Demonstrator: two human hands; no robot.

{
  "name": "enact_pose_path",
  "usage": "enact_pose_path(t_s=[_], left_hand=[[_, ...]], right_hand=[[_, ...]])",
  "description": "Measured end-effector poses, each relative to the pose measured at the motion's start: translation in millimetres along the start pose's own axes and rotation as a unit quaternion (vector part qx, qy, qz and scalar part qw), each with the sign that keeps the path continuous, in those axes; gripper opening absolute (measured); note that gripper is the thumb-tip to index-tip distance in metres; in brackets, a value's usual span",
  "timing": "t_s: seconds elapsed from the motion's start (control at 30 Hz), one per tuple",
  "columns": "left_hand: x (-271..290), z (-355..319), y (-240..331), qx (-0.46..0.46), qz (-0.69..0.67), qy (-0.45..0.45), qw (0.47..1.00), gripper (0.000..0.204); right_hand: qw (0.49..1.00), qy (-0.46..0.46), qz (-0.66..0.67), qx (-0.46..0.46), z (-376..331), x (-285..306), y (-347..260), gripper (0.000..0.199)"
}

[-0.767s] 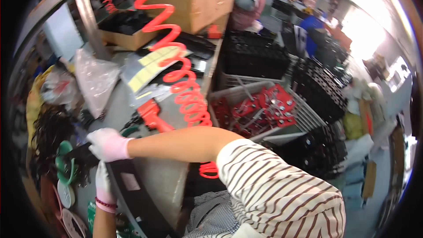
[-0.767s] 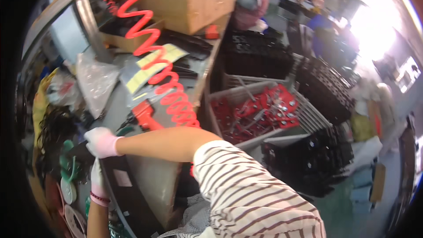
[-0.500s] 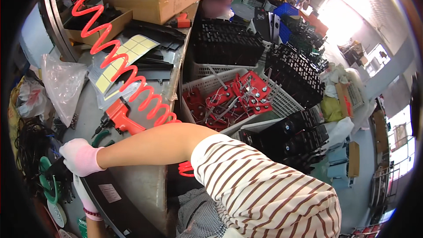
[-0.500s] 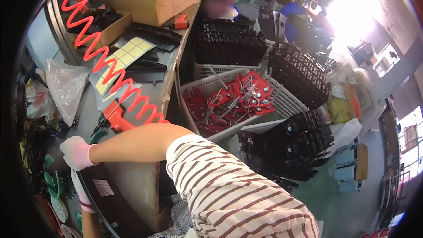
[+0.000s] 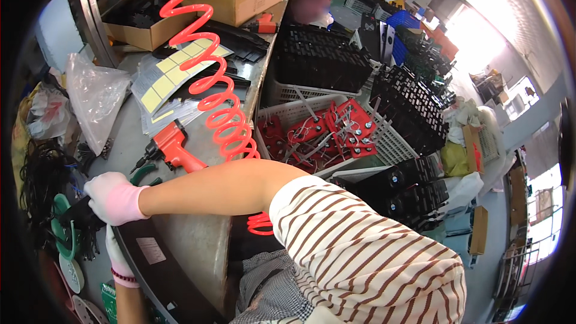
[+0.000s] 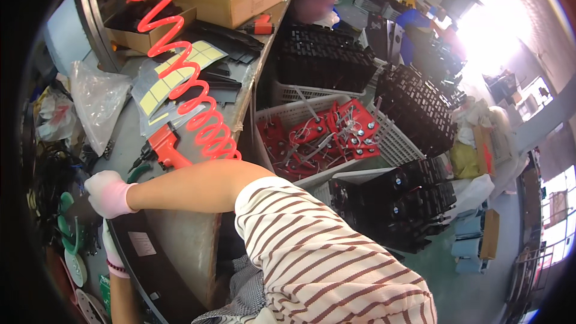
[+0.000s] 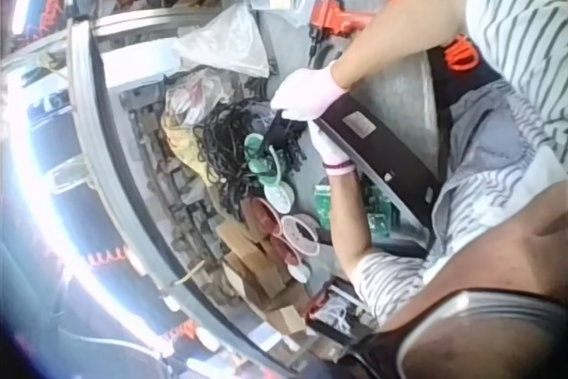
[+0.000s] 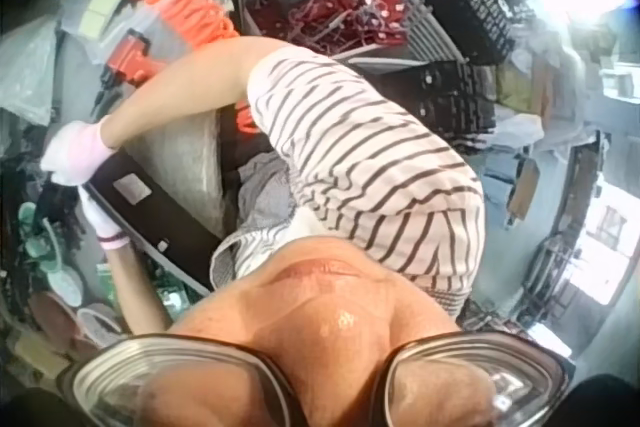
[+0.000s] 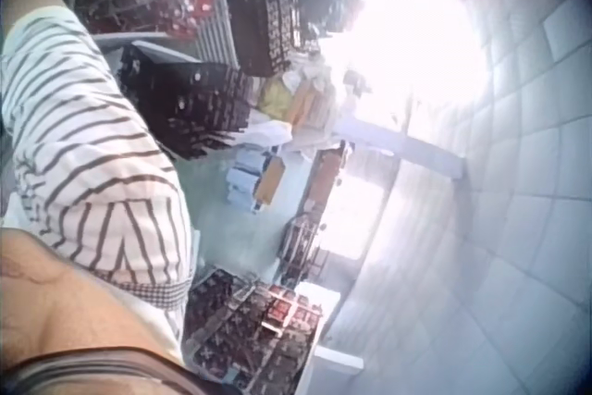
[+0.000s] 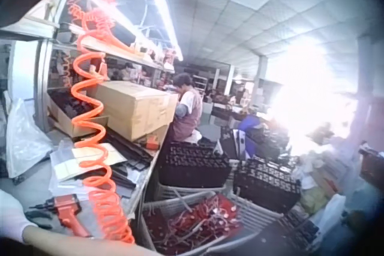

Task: The person assembles an electronic device using a pneumatic screwdriver. They secure a green circuit board into a black metal chassis, apply a label to the chassis, and attach a red plastic cover. The person also connects internal wires and secures components with screws.

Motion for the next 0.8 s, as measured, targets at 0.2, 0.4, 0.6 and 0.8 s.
enact_pose_path(t_s=[0.2,0.4,0.6,0.8], left_hand=[[-26,-22,16,-0.112,0.371,0.021,0.922,0.029],[-33,-160,19,-0.001,0.534,0.11,0.838,0.047],[-55,-258,-8,-0.046,0.881,0.153,0.446,0.081],[-60,-247,-33,-0.084,0.914,0.245,0.312,0.064]], right_hand=[[0.999,0.02,0.03,0.017,3,3,7,0.025],[1.0,0.009,0.023,0.008,2,1,-6,0.028],[1.0,0.015,0.019,-0.003,-2,3,0,0.031],[0.993,0.088,0.07,0.031,-9,10,12,0.03]])
Point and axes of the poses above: each hand's wrist, its own z-axis towards the middle knuckle, its own x-axis out of the back of the hand, y = z × x, the point moved 1 cm from there along z, towards the middle knuckle, and after that the axes turned 6 degrees about z, right-handed, at the moved point
